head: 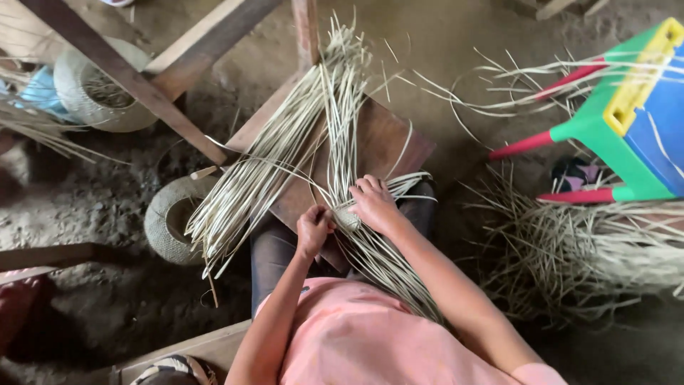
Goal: Weaving long, thin straw or palm leaf strips together to create a larger piece of material.
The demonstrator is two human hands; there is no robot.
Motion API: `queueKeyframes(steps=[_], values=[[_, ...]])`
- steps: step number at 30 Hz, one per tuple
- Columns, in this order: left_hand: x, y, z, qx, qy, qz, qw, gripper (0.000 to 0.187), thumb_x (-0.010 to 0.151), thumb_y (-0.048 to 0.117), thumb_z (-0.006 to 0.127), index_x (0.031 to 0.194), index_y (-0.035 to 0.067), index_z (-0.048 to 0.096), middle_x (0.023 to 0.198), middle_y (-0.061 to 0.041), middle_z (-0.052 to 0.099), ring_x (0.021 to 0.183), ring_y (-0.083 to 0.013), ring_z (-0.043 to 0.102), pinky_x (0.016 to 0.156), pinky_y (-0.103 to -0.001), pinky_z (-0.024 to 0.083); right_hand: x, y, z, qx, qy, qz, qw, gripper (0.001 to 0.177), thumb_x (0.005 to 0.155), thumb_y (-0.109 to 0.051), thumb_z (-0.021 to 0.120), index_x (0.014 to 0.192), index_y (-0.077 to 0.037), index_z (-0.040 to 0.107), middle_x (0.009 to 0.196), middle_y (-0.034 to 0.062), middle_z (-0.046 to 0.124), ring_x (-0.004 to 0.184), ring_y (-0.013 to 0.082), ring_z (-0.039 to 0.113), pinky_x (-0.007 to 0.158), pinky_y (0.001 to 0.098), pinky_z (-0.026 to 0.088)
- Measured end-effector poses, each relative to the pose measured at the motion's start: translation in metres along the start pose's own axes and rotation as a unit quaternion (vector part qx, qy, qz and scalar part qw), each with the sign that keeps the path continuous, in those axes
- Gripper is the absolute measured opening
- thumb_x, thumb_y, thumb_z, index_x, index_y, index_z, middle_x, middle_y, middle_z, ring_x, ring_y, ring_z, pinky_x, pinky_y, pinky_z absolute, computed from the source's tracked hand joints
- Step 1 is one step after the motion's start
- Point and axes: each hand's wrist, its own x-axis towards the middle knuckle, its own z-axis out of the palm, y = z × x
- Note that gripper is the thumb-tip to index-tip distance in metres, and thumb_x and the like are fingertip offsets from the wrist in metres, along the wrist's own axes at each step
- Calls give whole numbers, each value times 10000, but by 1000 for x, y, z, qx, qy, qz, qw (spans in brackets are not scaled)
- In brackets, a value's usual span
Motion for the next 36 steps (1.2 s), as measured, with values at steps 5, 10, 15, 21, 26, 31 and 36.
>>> queueKeyframes(steps=[5,10,15,21,26,31,36], values=[[-23,34,1,31,7,7,999,109,881,122,609,913,27,651,552,-134,656,474,-193,655,516,-252,537,10,-10,-36,20,-91,93,991,754,694,-589,694,1193,-42,551,1149,142,548,1195,329,438,989,472,358],[-30,42,0,138,23,33,990,157,851,144,630,965,53,687,744,-185,692,703,-321,691,667,-392,547,-9,-35,-96,43,-33,166,985,1033,608,-661,731,1309,31,418,1183,267,521,1243,427,399,1060,505,293],[-31,44,13,79,28,-13,996,103,859,123,606,863,45,674,562,-101,643,504,-185,642,545,-304,529,-57,-43,-85,46,-128,261,956,1086,634,-821,555,1294,30,421,1167,269,528,1147,436,487,940,541,412],[-41,68,27,44,-7,-33,998,95,846,105,590,818,36,649,526,-90,602,510,-173,635,519,-288,526,-78,-64,-48,125,-215,321,914,1229,524,-831,651,1349,22,329,1101,265,607,1012,413,613,840,512,501],[-54,90,24,61,-46,-40,996,98,833,116,612,836,36,669,530,-99,603,500,-172,622,491,-310,527,-94,-49,20,263,-93,402,872,571,781,-469,688,1148,-71,507,933,157,700,926,339,675,796,448,544],[-69,98,9,59,30,-3,998,474,753,402,790,1018,75,571,804,-44,453,704,-138,476,603,-257,404,-117,-39,-1,232,-13,388,892,404,812,-194,592,1157,-43,446,888,282,657,863,445,643,725,573,500],[-93,130,42,-191,-145,-151,959,652,851,477,616,1294,8,521,1114,-163,584,1011,-275,545,945,-437,409,-149,-43,-25,228,43,295,927,525,756,-79,546,1244,40,394,988,306,631,858,469,637,725,534,530]])
